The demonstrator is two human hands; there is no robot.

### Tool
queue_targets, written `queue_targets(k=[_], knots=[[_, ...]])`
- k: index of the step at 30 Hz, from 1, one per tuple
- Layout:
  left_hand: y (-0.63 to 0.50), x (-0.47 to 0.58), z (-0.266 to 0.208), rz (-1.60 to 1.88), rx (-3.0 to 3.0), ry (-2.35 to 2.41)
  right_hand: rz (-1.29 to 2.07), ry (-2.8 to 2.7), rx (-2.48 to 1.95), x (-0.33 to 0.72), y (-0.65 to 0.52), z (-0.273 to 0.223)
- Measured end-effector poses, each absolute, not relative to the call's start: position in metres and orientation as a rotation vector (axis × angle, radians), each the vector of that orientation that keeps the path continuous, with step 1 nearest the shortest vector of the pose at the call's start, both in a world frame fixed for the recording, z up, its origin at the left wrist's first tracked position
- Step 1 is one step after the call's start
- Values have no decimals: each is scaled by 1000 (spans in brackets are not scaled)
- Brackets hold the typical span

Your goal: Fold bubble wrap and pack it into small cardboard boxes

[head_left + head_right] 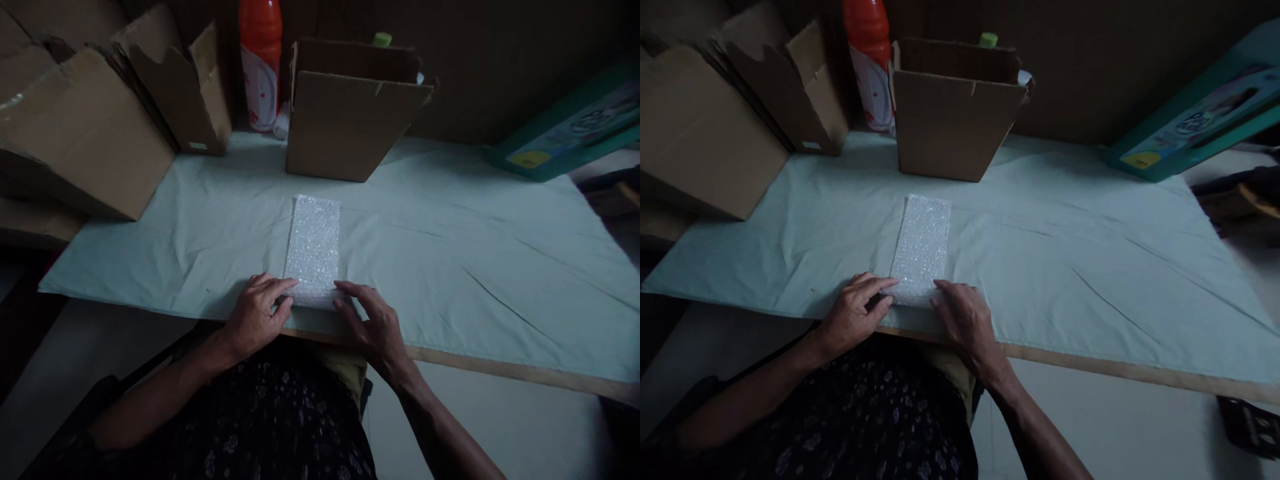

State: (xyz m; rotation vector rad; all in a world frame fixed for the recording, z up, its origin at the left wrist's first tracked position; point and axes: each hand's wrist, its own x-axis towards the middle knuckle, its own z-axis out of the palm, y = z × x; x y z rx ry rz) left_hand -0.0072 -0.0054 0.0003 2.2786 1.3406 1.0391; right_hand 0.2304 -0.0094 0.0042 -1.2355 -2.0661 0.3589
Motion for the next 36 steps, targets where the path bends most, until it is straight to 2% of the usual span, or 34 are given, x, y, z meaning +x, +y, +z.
queue_targets(k=[5,12,16,21,27,31,36], knots=[[10,-3,0,1015,2294,1448,72,-2076,-1175,233,-13,-1],[30,2,-6,857,2400,1613,-5,-2372,-1132,225,0,-9],[27,-3,-6,954,2441,1545,-13,-2408,-1152,223,8,-11],[9,-15,0,857,2545,1194,123,-2384,-1074,226,12,-1],[12,-15,5,958,2361,1210,437,-2230,-1174,227,18,12],[30,-7,1,981,2356,1339,209,-2111,-1259,229,18,7],[42,-3,-3,844,2433,1524,22,-2352,-1209,227,21,-2]])
